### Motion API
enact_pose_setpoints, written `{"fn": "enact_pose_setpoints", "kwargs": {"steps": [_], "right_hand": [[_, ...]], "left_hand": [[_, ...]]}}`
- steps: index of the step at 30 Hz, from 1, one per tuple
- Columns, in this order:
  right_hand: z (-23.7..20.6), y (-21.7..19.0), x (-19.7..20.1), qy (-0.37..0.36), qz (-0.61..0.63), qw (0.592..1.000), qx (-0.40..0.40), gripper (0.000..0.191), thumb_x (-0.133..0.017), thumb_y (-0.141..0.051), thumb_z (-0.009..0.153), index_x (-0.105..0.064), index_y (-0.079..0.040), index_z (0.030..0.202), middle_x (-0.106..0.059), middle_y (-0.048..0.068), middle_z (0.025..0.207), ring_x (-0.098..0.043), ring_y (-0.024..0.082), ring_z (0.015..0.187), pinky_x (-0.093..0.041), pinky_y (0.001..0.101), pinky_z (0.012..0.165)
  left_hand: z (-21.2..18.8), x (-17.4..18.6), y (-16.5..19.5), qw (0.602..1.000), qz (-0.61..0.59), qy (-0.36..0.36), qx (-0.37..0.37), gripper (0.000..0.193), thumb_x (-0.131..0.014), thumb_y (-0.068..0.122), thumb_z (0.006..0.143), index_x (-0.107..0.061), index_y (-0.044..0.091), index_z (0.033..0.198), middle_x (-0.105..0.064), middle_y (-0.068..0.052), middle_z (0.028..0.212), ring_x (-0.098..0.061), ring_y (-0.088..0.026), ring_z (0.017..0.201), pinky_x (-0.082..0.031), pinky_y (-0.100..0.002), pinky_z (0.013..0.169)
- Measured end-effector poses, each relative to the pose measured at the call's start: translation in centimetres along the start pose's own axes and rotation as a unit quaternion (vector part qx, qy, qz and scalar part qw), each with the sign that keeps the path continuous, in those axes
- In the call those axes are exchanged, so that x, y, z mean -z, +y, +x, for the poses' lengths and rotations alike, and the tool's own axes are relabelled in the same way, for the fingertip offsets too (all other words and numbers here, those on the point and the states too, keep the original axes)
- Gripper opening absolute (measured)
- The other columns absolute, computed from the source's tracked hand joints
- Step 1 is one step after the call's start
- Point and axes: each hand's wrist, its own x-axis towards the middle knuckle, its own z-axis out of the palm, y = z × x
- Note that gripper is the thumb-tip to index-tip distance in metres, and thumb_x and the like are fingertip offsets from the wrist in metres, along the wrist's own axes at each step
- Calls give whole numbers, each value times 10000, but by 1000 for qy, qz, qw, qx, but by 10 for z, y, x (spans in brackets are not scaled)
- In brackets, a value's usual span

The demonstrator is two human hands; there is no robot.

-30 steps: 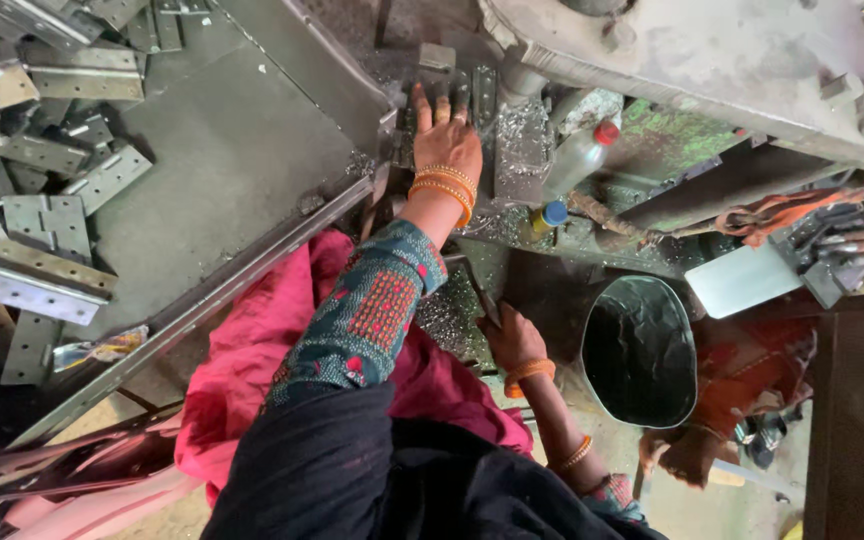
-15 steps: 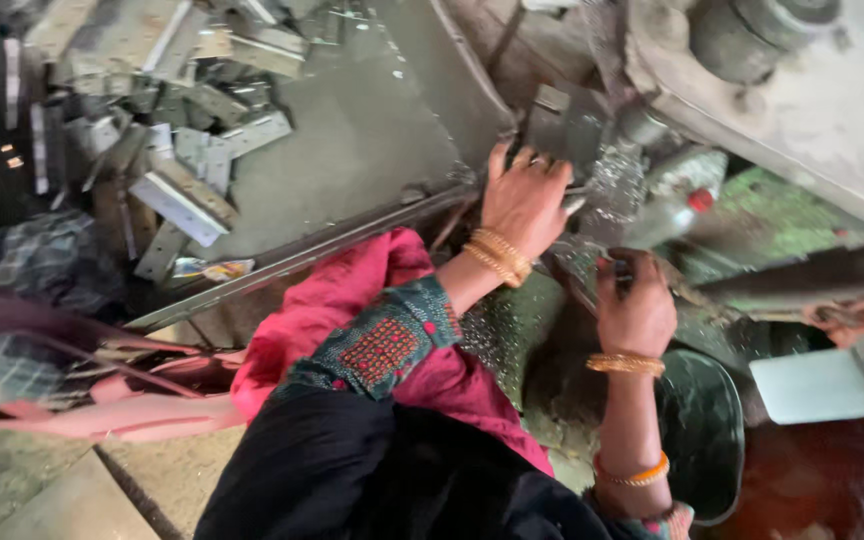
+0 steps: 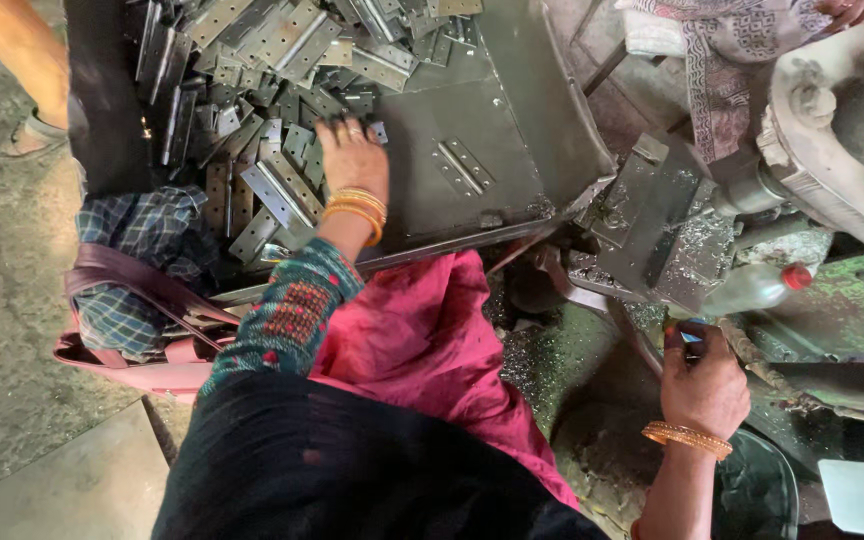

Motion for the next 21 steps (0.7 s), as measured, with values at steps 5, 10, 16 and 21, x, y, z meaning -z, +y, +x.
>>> {"fn": "enact_pose_setpoints", "kwargs": {"steps": [5, 10, 16, 21], "right_hand": [[-3, 4, 0, -19, -20, 1000, -2, 285, -696, -430, 1012, -723, -195, 1171, -767, 123, 971, -714, 407, 882, -533, 518, 754], [-3, 0, -1, -56, -60, 997, -16, 350, -666, -460, 989, -690, -211, 1234, -767, 149, 954, -718, 425, 896, -544, 534, 768], [-13, -14, 4, -53, -36, 998, -2, 343, -679, -440, 972, -701, -195, 1211, -768, 160, 1014, -721, 415, 926, -552, 529, 777], [-32, -56, 4, 17, 259, 962, 82, 342, -681, -235, 941, -655, -118, 1262, -762, 142, 1076, -767, 333, 921, -586, 450, 801]], "left_hand": [[18, -37, -20, 989, 83, 49, -108, 307, -515, 193, 999, -749, 53, 1140, -685, -133, 1172, -631, -314, 1079, -443, -488, 890], [31, -29, 18, 998, -35, -38, -26, 252, -561, 194, 948, -788, 84, 962, -728, -113, 999, -703, -302, 937, -553, -465, 709], [-2, 0, 37, 986, -112, -89, -83, 166, -613, 113, 885, -773, 81, 917, -755, -173, 1011, -739, -362, 927, -601, -482, 753], [-24, 78, 76, 933, -355, -55, -4, 182, -710, 244, 850, -731, 94, 949, -737, -196, 916, -700, -414, 874, -553, -534, 785]]}}
